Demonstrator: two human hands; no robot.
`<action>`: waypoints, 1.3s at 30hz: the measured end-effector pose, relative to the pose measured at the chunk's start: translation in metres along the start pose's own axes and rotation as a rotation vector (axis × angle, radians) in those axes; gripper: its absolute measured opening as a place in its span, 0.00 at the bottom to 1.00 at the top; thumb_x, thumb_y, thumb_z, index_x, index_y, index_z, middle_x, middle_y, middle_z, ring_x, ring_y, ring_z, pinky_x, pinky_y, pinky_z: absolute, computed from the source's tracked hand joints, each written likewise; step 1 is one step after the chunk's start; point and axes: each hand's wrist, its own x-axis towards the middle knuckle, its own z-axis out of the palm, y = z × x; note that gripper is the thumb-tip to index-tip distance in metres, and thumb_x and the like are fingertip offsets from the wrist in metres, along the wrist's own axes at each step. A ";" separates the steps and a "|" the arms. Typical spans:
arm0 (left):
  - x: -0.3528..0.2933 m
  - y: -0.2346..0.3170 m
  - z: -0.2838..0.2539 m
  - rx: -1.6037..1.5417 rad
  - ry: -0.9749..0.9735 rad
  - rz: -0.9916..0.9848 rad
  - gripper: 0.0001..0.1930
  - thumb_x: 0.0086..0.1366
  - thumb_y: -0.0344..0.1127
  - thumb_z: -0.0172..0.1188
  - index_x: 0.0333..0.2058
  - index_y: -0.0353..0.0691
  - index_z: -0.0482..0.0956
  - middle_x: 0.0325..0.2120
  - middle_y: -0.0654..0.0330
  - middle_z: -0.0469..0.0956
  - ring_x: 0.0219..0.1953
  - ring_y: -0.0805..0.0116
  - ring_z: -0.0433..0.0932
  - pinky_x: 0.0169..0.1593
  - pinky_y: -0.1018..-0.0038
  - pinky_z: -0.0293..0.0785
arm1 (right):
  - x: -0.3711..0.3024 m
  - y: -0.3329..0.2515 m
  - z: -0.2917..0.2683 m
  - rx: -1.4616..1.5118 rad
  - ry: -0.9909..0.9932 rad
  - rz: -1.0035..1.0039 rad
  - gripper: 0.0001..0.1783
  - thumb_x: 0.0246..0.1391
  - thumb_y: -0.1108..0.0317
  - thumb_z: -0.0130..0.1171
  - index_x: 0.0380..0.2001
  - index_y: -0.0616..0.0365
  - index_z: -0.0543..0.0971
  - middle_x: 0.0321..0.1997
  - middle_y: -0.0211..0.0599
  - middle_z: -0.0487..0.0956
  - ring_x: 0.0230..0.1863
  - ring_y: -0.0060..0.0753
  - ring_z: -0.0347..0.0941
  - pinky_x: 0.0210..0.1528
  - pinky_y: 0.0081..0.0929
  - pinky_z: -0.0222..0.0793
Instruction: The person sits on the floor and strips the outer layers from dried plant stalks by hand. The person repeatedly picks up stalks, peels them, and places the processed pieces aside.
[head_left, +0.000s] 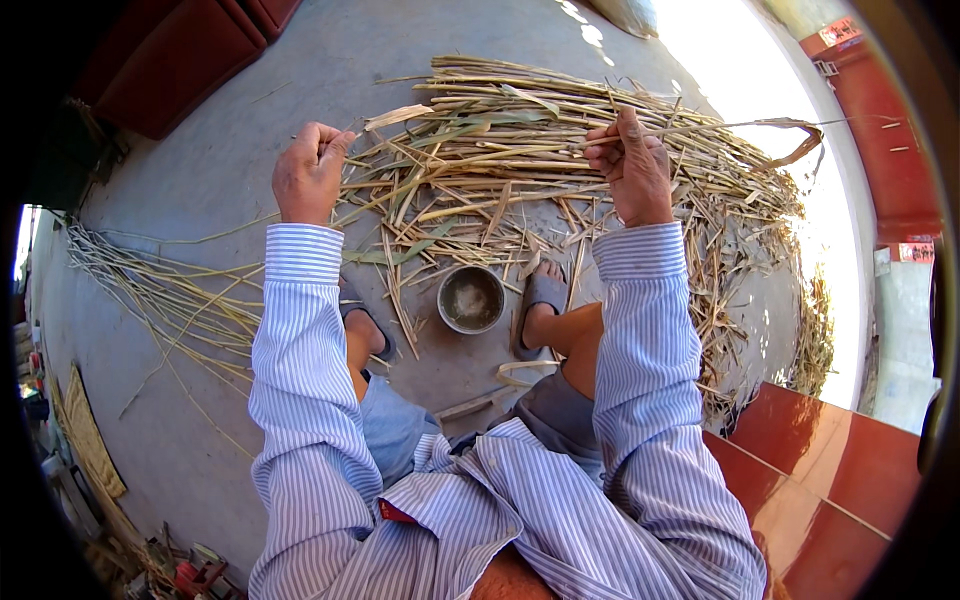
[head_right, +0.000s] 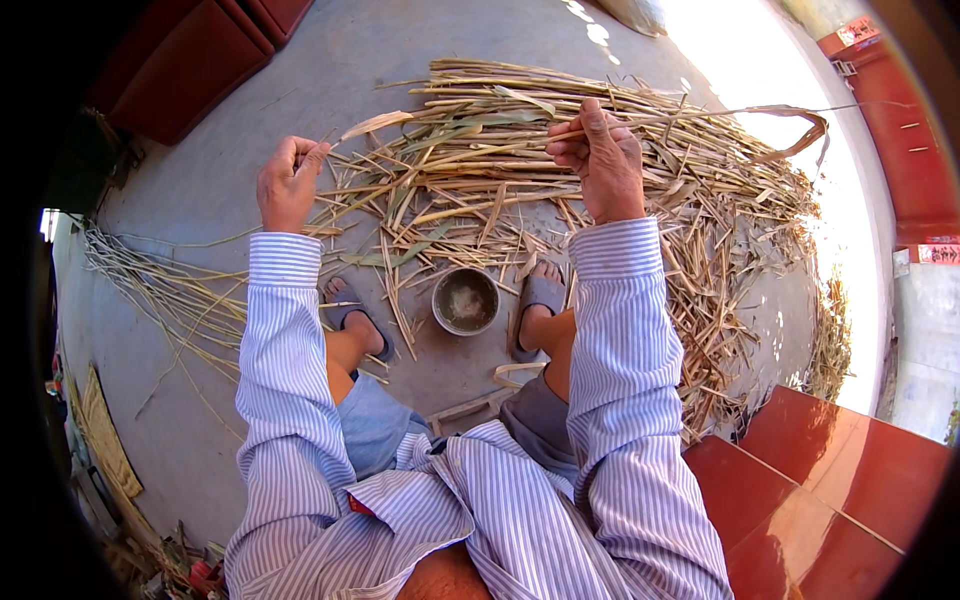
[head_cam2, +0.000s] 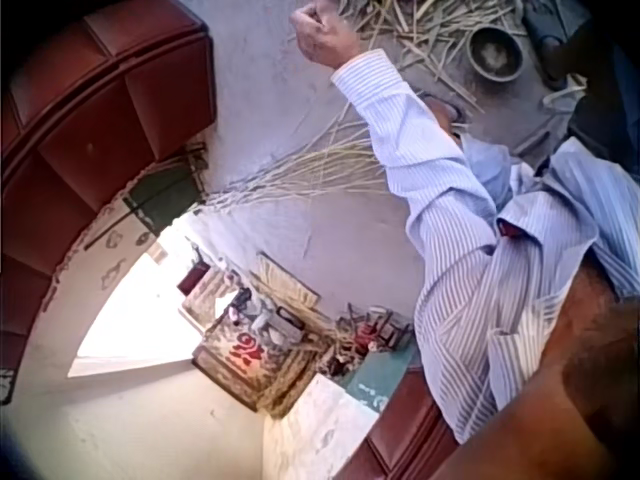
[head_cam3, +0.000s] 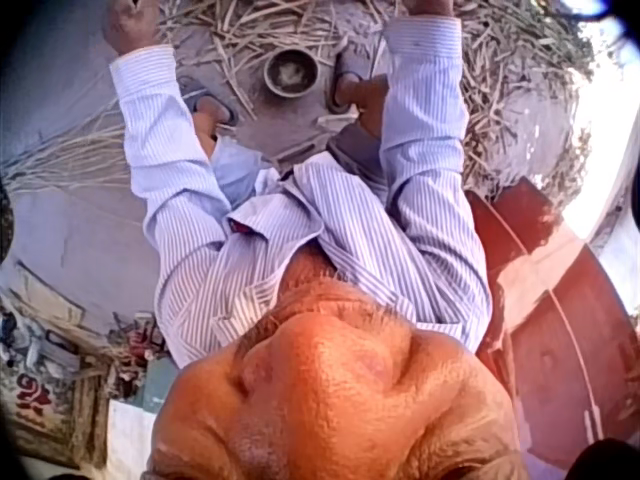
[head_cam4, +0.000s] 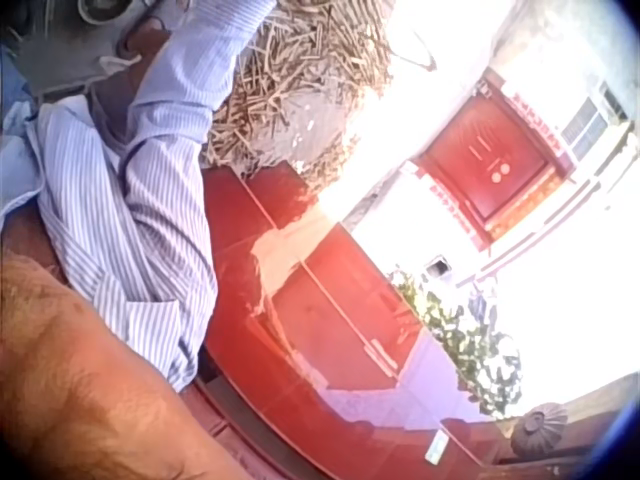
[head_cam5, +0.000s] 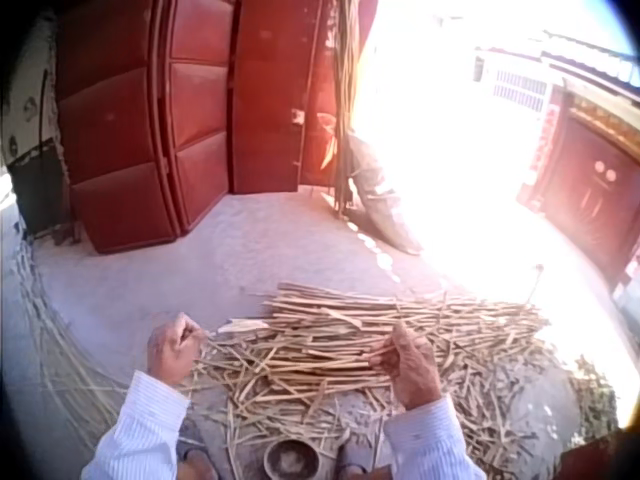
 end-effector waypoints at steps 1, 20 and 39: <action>-0.001 0.002 -0.001 0.078 -0.025 0.049 0.16 0.60 0.47 0.65 0.31 0.37 0.77 0.19 0.58 0.79 0.20 0.61 0.76 0.26 0.67 0.70 | 0.002 0.000 -0.002 -0.001 -0.010 0.000 0.21 0.60 0.50 0.56 0.29 0.59 0.77 0.29 0.41 0.82 0.25 0.26 0.79 0.27 0.18 0.77; -0.027 0.063 0.039 -0.664 -0.676 -0.153 0.11 0.62 0.35 0.65 0.38 0.32 0.80 0.30 0.63 0.80 0.33 0.79 0.76 0.39 0.82 0.73 | -0.014 0.006 0.046 0.012 -0.255 -0.059 0.08 0.58 0.70 0.61 0.39 0.61 0.77 0.37 0.39 0.82 0.36 0.27 0.80 0.40 0.22 0.77; -0.037 0.078 0.033 -0.899 -0.324 -0.479 0.14 0.59 0.40 0.69 0.31 0.32 0.79 0.27 0.57 0.81 0.30 0.74 0.79 0.37 0.79 0.76 | -0.024 0.026 0.090 -0.122 -0.113 -0.087 0.10 0.59 0.66 0.61 0.38 0.62 0.79 0.33 0.39 0.83 0.32 0.26 0.80 0.33 0.20 0.77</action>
